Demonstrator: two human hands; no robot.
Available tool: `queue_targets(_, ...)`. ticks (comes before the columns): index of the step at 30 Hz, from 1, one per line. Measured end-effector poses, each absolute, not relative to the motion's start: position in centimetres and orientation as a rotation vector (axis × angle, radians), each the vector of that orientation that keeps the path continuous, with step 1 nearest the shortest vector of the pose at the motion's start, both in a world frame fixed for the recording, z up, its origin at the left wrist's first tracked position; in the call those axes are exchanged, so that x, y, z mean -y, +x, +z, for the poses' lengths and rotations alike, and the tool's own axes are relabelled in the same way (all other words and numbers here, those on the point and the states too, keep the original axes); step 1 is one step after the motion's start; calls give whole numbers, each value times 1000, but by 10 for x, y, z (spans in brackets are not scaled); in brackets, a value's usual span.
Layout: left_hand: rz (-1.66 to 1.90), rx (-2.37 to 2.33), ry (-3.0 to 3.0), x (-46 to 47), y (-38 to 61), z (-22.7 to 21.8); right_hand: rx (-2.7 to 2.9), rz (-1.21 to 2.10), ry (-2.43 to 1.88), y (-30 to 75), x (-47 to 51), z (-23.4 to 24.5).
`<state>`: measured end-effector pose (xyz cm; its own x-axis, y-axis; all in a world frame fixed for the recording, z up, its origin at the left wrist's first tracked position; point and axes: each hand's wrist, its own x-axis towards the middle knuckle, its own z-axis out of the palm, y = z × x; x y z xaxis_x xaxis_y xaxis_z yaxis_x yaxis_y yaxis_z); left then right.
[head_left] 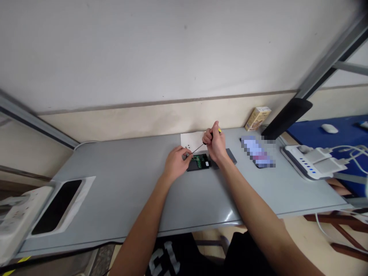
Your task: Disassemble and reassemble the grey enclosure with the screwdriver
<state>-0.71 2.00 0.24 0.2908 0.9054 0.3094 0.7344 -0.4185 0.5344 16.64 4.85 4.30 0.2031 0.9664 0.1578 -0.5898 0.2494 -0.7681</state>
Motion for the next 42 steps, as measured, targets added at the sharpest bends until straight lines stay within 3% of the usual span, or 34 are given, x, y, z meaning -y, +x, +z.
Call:
queue_targets(12,915,-1420,2262,-24,-8,-3,733,1199,-648,167,-49,45)
queue_targets(29,628,-1479,2205,-24,-17,-1,783,1193,-668,157,-51,33)
queue_targets(42,629,-1472,2275,-22,-13,0,769,1204,-682,156,-51,30)
